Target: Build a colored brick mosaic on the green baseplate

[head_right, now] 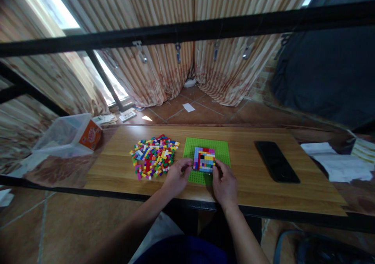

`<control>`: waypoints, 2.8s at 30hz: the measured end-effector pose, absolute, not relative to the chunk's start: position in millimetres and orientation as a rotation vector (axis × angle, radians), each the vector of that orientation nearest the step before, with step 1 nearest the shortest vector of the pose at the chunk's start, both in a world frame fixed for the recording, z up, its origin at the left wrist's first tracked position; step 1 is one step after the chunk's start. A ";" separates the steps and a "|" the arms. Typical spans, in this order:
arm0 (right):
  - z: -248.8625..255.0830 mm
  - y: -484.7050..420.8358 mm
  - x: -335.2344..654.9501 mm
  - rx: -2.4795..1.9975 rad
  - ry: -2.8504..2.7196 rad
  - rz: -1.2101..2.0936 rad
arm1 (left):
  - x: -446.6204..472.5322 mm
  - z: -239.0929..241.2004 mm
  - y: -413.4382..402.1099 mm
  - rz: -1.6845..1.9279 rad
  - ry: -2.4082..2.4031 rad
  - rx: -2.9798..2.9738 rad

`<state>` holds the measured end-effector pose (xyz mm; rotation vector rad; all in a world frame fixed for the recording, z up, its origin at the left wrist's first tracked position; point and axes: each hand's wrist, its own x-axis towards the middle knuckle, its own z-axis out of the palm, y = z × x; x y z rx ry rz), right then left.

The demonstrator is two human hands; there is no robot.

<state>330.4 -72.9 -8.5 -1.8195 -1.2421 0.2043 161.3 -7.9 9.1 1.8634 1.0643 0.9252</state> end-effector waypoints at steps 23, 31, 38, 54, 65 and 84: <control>-12.2 -75.1 333.9 -1.869 -1.262 0.188 | 182.0 19.2 5.6 0.684 1.288 1.713; -13.8 -74.4 336.3 -1.880 -1.263 0.254 | 181.6 22.3 -0.1 0.650 1.320 1.800; -16.5 -75.4 338.3 -1.871 -1.312 0.264 | 154.9 49.9 -8.2 0.802 1.350 1.895; -17.9 -75.0 353.9 -2.003 -1.287 0.389 | -64.4 26.1 93.0 0.806 2.125 1.978; -9.2 -67.8 377.1 -2.087 -1.379 0.495 | -52.1 3.9 140.3 0.749 2.006 2.207; 46.4 75.3 124.2 -1.476 -2.347 0.438 | -51.1 -1.0 137.2 0.698 2.027 2.255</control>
